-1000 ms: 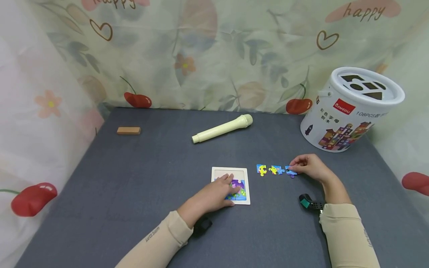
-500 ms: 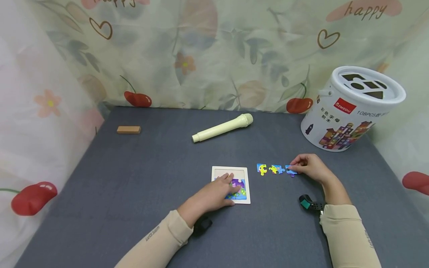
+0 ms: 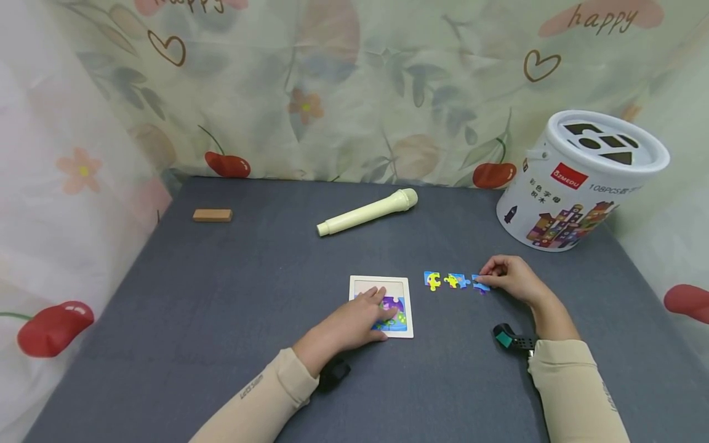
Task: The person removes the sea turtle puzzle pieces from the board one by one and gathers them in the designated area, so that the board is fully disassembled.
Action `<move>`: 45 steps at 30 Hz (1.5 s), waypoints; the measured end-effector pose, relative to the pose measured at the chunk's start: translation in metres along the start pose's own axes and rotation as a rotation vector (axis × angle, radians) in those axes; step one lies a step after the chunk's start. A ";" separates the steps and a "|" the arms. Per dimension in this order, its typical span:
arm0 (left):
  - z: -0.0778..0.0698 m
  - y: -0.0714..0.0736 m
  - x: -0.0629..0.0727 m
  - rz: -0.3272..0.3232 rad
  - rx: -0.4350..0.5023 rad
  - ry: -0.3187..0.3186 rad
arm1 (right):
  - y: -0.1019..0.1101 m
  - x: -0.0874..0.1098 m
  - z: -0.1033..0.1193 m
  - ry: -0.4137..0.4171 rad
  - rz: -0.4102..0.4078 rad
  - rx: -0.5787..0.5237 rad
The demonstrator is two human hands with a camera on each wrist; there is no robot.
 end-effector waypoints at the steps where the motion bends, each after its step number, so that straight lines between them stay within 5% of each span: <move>1: 0.000 0.000 0.000 -0.002 -0.002 -0.002 | 0.000 -0.001 0.000 0.002 0.000 0.001; 11: 0.002 0.000 0.003 0.016 0.034 -0.013 | 0.002 -0.002 0.001 -0.036 0.087 -0.012; 19: 0.002 0.015 0.008 -0.080 0.077 -0.118 | -0.007 -0.005 0.030 -0.029 0.113 -0.038; 32: 0.032 0.019 0.032 -0.012 0.091 0.033 | -0.028 -0.020 0.080 0.043 0.038 -0.056; 45: 0.033 0.020 0.034 -0.003 0.078 0.034 | -0.091 -0.019 0.126 0.161 0.283 -0.026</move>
Point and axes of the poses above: each hand's wrist, its own x-axis away from the middle knuckle, its own y-axis out of the back of the hand, z = x × y, the point moved 9 cm from there along -x, towards the middle knuckle, and after that the axes turned 15 degrees about -z, right-handed, at the moved point
